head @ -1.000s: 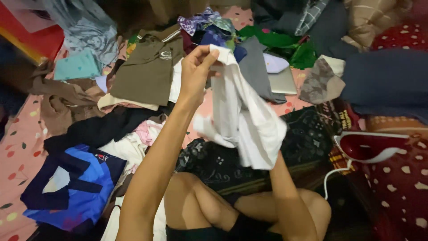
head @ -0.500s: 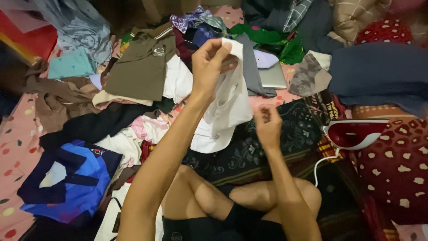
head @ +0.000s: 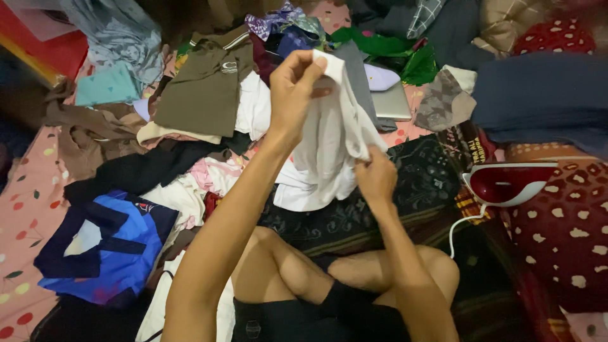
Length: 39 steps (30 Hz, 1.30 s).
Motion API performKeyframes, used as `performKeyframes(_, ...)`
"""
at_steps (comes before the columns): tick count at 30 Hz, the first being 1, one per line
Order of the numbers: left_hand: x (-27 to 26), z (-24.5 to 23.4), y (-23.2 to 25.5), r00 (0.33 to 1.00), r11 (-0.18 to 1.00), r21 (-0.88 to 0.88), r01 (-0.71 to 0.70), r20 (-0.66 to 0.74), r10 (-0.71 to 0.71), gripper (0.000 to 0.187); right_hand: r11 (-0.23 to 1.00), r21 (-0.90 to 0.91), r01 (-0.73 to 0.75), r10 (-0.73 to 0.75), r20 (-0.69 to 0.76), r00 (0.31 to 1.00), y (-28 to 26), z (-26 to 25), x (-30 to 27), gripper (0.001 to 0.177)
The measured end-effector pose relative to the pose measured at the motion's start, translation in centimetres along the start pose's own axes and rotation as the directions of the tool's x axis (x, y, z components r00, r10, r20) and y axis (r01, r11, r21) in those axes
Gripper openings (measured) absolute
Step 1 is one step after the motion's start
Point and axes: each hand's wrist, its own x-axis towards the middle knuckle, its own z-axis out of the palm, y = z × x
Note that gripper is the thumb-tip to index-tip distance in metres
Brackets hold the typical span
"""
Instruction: The person unfolds a white t-shirt, lays it flat on a bed, and irons the front surface with a handheld iron. The person smooths the fabric with their hands before and during ironing, then continues to iron the shirt's front area.
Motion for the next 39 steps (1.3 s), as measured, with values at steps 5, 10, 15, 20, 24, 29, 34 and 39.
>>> performKeyframes(5,0.8,-1.3,-1.2,0.994,0.993,0.120,-0.013,-0.104,0.025,0.007,0.977,0.123,0.175,-0.125,-0.335,0.934,4.2,-2.1,2.6,0.003)
performKeyframes(10,1.5,-2.8,-4.3,0.987,0.993,0.111,-0.030,-0.153,0.047,0.006,0.940,0.321,0.117,0.020,-0.393,0.919,5.2,-5.2,3.8,0.008)
performKeyframes(15,1.6,-3.9,-7.5,0.993,0.999,0.048,0.018,-0.114,-0.013,0.009,0.698,0.716,0.012,0.199,-0.210,0.957,7.0,-5.4,4.3,0.013)
performKeyframes(20,0.6,-4.4,-8.4,0.994,0.956,0.280,-0.083,0.092,0.059,0.007,0.599,0.800,-0.040,0.172,-0.080,0.982,7.3,-5.5,4.5,0.010)
performKeyframes(24,-0.6,-4.5,-6.3,0.925,0.793,0.598,-0.115,0.355,-0.134,0.042,0.589,0.803,-0.090,0.174,-0.018,0.985,7.7,-5.6,4.3,0.014)
performKeyframes(29,-2.0,-5.7,-7.6,0.675,0.409,0.890,-0.203,0.430,-0.600,0.071,0.567,0.810,-0.150,0.195,0.045,0.980,8.2,-5.2,4.5,0.011)
performKeyframes(34,-2.1,-10.1,-15.3,0.554,0.429,0.895,-0.121,0.420,-0.719,0.031,0.493,0.825,-0.277,0.283,0.149,0.947,8.9,-5.5,4.4,0.006)
performKeyframes(39,-1.9,-14.5,-25.5,0.724,0.825,0.345,0.447,0.402,-0.560,0.019,0.667,0.725,-0.169,0.046,0.186,0.981,7.3,-6.5,1.9,0.057)
